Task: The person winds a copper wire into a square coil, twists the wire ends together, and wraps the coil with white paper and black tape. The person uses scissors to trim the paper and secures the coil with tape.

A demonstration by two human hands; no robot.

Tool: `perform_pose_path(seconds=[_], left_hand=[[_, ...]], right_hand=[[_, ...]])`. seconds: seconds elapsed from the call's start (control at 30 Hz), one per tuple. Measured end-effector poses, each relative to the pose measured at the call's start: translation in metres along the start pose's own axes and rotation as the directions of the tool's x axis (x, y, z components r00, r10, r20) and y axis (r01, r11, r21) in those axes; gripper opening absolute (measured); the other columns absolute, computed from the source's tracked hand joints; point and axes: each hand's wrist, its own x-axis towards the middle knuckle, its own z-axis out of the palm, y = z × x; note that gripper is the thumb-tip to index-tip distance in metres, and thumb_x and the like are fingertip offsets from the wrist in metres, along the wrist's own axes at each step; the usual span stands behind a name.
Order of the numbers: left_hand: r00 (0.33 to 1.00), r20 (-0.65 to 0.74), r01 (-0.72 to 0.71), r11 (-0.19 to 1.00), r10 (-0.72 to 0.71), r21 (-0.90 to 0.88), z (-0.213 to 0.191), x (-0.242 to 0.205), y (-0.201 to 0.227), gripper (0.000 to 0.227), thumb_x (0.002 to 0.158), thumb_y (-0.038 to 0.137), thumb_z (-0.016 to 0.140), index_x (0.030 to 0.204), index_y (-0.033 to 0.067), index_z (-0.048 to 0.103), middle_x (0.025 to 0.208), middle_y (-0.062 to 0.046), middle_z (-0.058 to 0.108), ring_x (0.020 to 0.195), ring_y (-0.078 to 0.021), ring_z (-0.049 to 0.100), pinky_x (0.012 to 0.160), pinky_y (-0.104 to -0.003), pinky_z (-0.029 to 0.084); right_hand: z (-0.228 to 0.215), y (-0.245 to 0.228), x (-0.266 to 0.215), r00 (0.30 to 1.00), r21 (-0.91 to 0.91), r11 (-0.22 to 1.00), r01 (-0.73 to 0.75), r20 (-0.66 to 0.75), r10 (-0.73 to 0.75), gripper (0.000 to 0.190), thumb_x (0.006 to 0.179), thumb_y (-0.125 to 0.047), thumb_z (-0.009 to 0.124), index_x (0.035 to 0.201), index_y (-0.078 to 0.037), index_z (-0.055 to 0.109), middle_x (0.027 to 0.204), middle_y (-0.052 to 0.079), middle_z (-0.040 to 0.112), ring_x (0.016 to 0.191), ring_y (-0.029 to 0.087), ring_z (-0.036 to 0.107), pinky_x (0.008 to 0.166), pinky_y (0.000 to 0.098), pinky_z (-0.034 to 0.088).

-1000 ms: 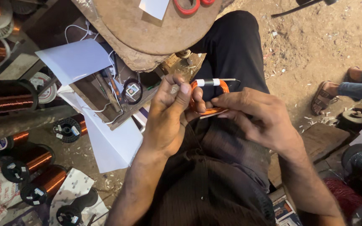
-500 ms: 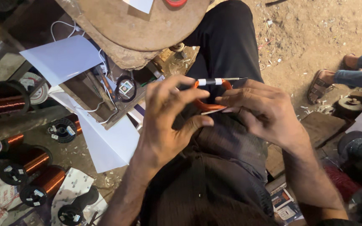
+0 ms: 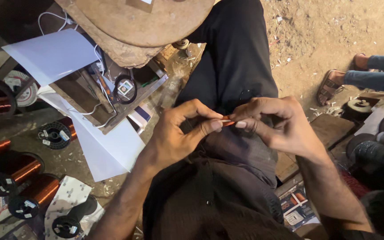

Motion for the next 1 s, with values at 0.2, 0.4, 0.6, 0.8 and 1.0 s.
perform_pose_path(seconds=[0.2, 0.4, 0.6, 0.8, 1.0], left_hand=[[0.976, -0.094, -0.167, 0.948, 0.199, 0.272, 0.009, -0.008, 0.005, 0.024, 0.091, 0.011, 0.08, 0.111, 0.0017, 0.07, 0.107, -0.011, 0.077, 0.096, -0.0224, 0.078, 0.082, -0.03, 0.061], [0.939, -0.03, -0.281, 0.813, 0.343, 0.51, 0.016, -0.02, -0.024, 0.026, 0.093, 0.0, 0.075, 0.117, -0.0086, 0.07, 0.1, -0.017, 0.074, 0.081, -0.0277, 0.074, 0.069, -0.034, 0.059], [0.959, -0.091, -0.191, 0.845, 0.27, 0.499, 0.026, -0.046, -0.046, 0.022, 0.09, 0.002, 0.075, 0.109, -0.0067, 0.071, 0.093, -0.015, 0.073, 0.076, -0.0293, 0.072, 0.065, -0.035, 0.058], [0.993, 0.071, -0.119, 0.836, 0.096, 0.536, 0.029, -0.061, -0.056, 0.01, 0.091, 0.006, 0.069, 0.095, -0.0029, 0.072, 0.083, -0.014, 0.071, 0.074, -0.0307, 0.072, 0.063, -0.039, 0.057], [0.913, 0.174, -0.39, 0.666, 0.368, 0.637, 0.03, -0.065, -0.058, 0.017, 0.089, 0.005, 0.062, 0.102, -0.0032, 0.069, 0.087, -0.011, 0.069, 0.077, -0.0254, 0.07, 0.074, -0.037, 0.056]], right_hand=[[0.01, 0.011, -0.005, 0.983, 0.315, 0.932, -0.18, 0.023, 0.182, 0.006, 0.093, 0.001, 0.073, 0.098, 0.0, 0.073, 0.085, 0.008, 0.078, 0.069, 0.007, 0.067, 0.059, 0.0216, 0.053], [0.031, 0.007, -0.009, 0.97, -0.014, 0.97, -0.242, 0.005, 0.242, 0.004, 0.092, -0.005, 0.069, 0.094, -0.004, 0.071, 0.078, 0.005, 0.077, 0.062, 0.01, 0.066, 0.054, 0.0261, 0.051], [0.063, 0.01, -0.015, 0.995, -0.286, 0.953, -0.098, 0.001, 0.103, 0.018, 0.084, -0.013, 0.08, 0.089, -0.003, 0.065, 0.079, 0.011, 0.069, 0.071, 0.024, 0.068, 0.065, 0.0346, 0.055], [0.069, 0.029, -0.026, 0.992, -0.368, 0.924, 0.103, 0.1, -0.071, 0.019, 0.078, -0.01, 0.079, 0.096, -0.006, 0.073, 0.081, 0.01, 0.07, 0.078, 0.029, 0.068, 0.071, 0.038, 0.055], [0.067, 0.035, -0.049, 0.968, -0.378, 0.894, 0.24, 0.169, -0.188, 0.024, 0.083, -0.007, 0.076, 0.107, -0.003, 0.073, 0.091, 0.01, 0.074, 0.08, 0.027, 0.067, 0.071, 0.0364, 0.055]])
